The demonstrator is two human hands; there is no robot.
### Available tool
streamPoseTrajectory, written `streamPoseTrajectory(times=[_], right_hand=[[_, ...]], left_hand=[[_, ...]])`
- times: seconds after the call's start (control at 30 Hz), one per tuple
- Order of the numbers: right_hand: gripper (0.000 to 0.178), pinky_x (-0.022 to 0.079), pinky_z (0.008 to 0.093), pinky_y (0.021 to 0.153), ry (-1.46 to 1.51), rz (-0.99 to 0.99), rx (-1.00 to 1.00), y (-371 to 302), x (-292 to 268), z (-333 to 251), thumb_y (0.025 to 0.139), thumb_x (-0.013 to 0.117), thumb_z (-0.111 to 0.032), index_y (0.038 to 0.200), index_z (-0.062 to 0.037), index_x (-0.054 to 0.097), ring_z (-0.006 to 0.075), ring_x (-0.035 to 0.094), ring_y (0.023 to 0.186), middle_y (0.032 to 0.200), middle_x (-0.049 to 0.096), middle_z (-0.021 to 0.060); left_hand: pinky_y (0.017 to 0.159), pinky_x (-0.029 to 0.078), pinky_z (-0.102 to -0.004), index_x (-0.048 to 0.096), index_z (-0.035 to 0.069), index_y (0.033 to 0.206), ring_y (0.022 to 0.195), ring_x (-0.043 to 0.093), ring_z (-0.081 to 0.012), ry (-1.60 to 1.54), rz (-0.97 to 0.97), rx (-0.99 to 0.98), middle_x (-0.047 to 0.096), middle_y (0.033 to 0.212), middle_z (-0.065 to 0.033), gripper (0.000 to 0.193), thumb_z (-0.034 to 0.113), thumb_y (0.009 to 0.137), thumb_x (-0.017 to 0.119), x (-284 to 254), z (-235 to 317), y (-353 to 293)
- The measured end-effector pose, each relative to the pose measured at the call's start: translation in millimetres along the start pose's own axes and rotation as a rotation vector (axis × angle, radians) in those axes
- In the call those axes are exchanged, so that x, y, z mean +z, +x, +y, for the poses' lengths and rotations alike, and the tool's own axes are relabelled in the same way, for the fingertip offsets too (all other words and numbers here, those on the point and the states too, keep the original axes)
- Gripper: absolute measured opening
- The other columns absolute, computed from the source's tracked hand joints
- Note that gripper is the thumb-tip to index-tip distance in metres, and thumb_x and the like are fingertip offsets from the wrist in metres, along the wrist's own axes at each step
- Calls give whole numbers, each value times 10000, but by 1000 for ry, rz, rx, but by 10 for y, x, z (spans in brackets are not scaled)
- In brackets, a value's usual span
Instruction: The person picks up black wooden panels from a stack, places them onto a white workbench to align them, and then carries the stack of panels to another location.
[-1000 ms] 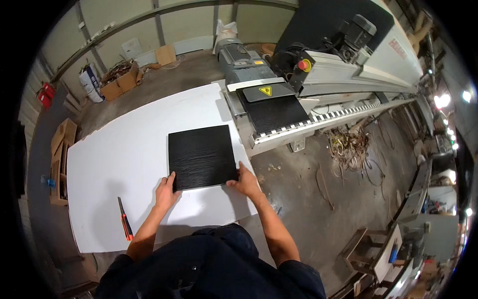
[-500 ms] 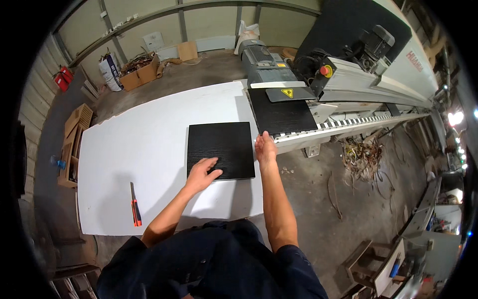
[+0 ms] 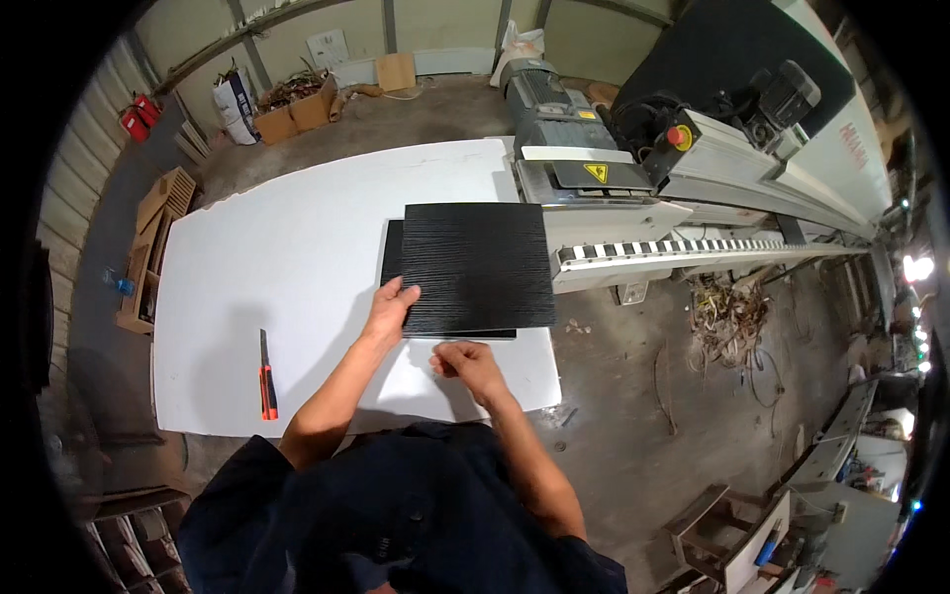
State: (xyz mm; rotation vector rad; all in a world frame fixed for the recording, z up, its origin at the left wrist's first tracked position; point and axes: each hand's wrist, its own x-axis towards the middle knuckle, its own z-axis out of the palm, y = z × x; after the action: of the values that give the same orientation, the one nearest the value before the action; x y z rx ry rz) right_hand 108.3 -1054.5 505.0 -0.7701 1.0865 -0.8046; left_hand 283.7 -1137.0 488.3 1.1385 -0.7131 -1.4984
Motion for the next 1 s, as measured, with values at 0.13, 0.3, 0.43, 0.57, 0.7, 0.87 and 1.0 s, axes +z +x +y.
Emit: streamPoseTrajectory(times=[0.13,0.3,0.43,0.57,0.7,0.87,1.0], right_hand=[[154,466,240,633,-173,323,-463,10,-402,84,884,593,-118,912,21,650,112,569,666,767,646,42],[290,463,261,620,-750,964,-748,360,-945,121,852,635,-178,1062,18,597,165,579,738,943,613,136],[420,474,410,729,-710,793,-388,637,-953,224,877,573,-396,961,12,625,321,623,839,880,638,214],[294,440,471,772,-766,831,-385,672,-714,78,872,549,-269,867,20,599,417,560,865,886,597,238],[307,443,458,806,-765,801,-365,660,-733,91,886,515,-273,983,-1,619,411,559,904,944,599,241],[336,436,443,843,-743,862,-412,682,-748,245,898,497,-273,1081,-12,601,398,549,954,1011,594,232],[351,425,431,874,-745,878,-461,718,-739,285,906,490,-280,1110,-11,587,386,538,985,1048,589,219]], left_hand=[[805,456,-282,576,-60,1069,891,569,-169,213,-9,2,625,992,-111,226,59,886,519,-243,261,-38],[967,366,-429,604,29,1117,1100,453,-401,1030,210,388,568,1076,-279,435,220,730,659,-319,190,19],[786,473,-389,610,-89,992,847,629,-287,813,76,241,658,906,-218,409,258,779,647,-439,-13,220],[850,436,-395,612,-75,1017,898,593,-331,912,158,235,635,967,-240,360,226,820,603,-526,-94,209],[946,376,-398,559,-83,1119,1055,515,-351,898,138,121,537,1136,-261,396,239,890,543,-519,-40,217],[989,337,-412,526,-64,1178,1122,450,-372,956,139,129,474,1201,-252,441,280,902,531,-498,-96,214],[982,343,-419,531,-59,1177,1099,458,-380,1026,202,175,483,1189,-256,443,286,900,530,-535,-139,240]])
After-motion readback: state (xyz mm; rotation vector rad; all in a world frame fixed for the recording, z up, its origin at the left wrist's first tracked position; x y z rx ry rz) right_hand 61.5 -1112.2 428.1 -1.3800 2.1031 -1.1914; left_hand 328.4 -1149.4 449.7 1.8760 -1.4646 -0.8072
